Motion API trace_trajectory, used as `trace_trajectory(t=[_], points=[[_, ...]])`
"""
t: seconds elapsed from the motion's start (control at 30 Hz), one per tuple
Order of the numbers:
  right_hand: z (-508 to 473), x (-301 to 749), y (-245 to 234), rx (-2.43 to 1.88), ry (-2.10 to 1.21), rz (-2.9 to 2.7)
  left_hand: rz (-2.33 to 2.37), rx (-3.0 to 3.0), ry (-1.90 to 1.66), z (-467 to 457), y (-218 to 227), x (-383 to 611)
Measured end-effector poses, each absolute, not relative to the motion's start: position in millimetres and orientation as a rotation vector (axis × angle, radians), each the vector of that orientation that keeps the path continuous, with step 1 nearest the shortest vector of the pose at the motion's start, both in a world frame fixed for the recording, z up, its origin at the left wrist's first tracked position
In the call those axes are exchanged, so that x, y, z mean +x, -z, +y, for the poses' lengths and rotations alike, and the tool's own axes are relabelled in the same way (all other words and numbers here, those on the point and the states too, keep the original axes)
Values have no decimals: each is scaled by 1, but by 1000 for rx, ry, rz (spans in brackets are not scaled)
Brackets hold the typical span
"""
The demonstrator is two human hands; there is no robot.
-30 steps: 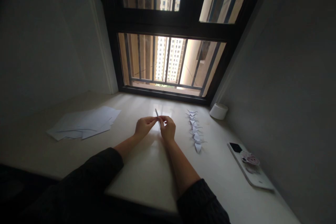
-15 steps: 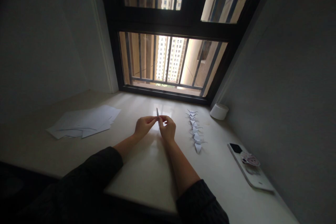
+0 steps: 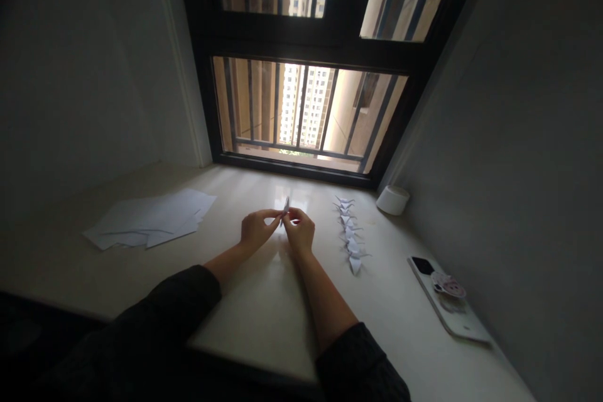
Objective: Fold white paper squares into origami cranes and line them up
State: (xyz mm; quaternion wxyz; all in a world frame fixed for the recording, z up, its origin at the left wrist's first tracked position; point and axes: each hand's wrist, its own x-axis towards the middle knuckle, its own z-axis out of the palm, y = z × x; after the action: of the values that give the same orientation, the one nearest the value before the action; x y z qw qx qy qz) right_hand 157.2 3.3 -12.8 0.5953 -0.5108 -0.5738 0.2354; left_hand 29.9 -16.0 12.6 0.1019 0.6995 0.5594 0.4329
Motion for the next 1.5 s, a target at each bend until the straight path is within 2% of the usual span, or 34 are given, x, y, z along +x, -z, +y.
trace_trajectory(t=[0.23, 0.43, 0.67, 0.87, 1.13, 1.5], points=[[18, 158, 25, -912, -1024, -1082, 1560, 2187, -1413, -17, -18, 27], [19, 161, 27, -818, -1190, -1077, 1536, 2163, -1450, -14, -16, 25], [15, 161, 21, -844, -1201, -1060, 1522, 2116, -1453, -18, -20, 25], [15, 157, 23, -875, -1148, -1034, 1319, 1683, -1576, -6, -7, 28], [21, 160, 30, -1051, -858, -1203, 1343, 1558, -1346, 8, 6, 28], [15, 159, 22, -970, -965, -1192, 1215, 1433, -1351, 12, 5, 22]])
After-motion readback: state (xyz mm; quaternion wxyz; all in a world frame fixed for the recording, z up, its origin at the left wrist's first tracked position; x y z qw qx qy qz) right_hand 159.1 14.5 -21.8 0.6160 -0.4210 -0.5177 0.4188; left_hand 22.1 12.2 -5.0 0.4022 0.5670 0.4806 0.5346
